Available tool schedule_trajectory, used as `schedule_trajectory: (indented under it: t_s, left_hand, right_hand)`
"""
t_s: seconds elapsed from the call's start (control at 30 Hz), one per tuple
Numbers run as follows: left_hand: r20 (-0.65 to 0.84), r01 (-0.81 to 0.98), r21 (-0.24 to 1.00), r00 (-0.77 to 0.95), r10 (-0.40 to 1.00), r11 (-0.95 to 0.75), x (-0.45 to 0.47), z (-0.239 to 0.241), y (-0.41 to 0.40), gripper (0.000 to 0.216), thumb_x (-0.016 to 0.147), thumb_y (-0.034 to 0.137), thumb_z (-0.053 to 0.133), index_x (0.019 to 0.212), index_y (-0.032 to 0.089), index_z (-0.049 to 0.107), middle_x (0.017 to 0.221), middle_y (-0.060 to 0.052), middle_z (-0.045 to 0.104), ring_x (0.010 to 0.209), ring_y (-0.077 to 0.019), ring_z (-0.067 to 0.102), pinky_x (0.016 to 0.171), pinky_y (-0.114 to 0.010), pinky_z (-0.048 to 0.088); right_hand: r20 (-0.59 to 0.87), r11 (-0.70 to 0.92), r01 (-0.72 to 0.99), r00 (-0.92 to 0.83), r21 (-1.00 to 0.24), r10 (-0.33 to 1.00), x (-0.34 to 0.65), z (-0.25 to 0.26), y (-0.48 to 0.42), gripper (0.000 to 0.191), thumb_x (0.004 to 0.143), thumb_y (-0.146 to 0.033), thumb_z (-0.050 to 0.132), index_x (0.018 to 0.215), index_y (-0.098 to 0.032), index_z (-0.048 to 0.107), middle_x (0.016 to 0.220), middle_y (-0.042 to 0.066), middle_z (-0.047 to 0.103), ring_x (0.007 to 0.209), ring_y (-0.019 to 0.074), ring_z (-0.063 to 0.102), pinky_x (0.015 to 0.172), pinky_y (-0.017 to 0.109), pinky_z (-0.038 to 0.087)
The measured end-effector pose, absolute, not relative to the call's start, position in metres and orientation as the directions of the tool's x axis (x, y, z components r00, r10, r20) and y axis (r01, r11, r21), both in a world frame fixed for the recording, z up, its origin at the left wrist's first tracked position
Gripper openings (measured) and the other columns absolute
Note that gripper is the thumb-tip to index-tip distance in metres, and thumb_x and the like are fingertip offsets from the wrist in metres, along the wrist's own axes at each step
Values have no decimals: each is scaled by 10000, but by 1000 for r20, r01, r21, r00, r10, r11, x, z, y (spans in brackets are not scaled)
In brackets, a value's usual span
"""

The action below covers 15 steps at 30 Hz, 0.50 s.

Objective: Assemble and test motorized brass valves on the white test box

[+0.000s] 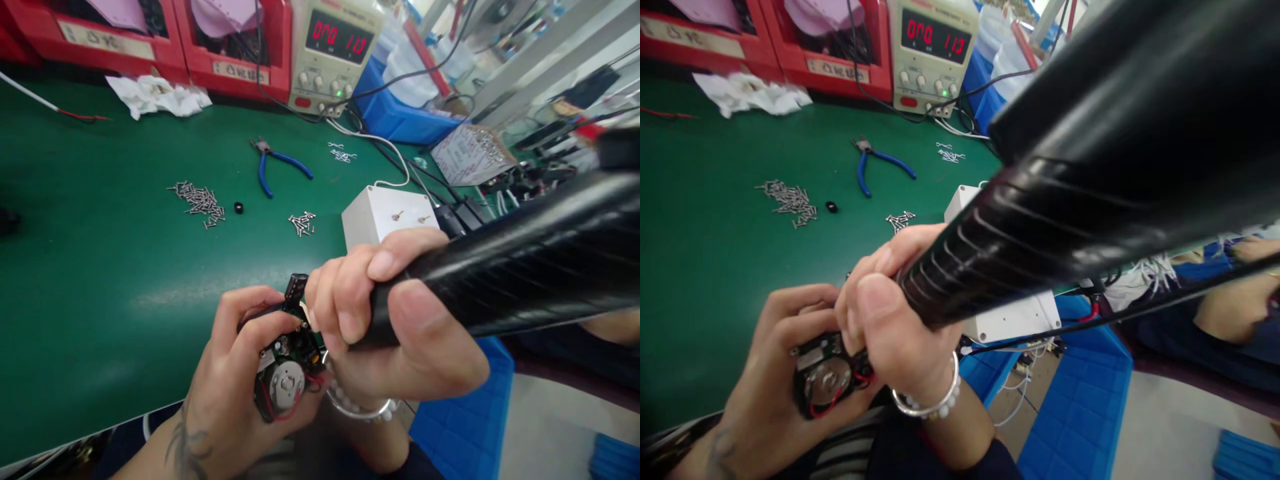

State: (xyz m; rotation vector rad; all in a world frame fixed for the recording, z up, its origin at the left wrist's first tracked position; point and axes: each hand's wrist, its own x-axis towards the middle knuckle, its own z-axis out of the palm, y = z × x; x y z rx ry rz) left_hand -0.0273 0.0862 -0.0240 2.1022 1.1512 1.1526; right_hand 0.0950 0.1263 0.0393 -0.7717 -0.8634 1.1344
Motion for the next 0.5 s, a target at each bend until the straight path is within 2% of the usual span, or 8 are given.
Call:
schedule_trajectory:
  t_s: [0.1,0.3,0.5]
  left_hand:
    - [464,465,691,303,832,-554,-28,-25,85,303,874,272,696,1117,172,545,1200,-72,512,1121,-153,563,982,-222,545]
    - [502,490,628,338,796,-604,-27,-22,87,363,917,313,699,1168,111,532,1183,-92,529,1082,-142,582,928,-187,551]
    - [511,533,558,383,770,-636,-24,-20,87,373,978,382,626,1190,82,559,1181,-112,549,1009,-177,597,703,-230,585]
  right_hand:
    - [147,188,-451,125,-873,981,103,46,128,390,995,-412,594,748,-211,369,482,-99,395,348,55,376,371,201,326]
    - [110,172,-425,167,-889,980,114,53,137,420,933,-334,690,751,-207,334,533,-99,370,389,49,375,413,201,337]
    - [20,51,-504,67,-862,998,106,44,141,295,965,-230,500,710,-197,356,551,-82,401,411,49,388,432,193,358]
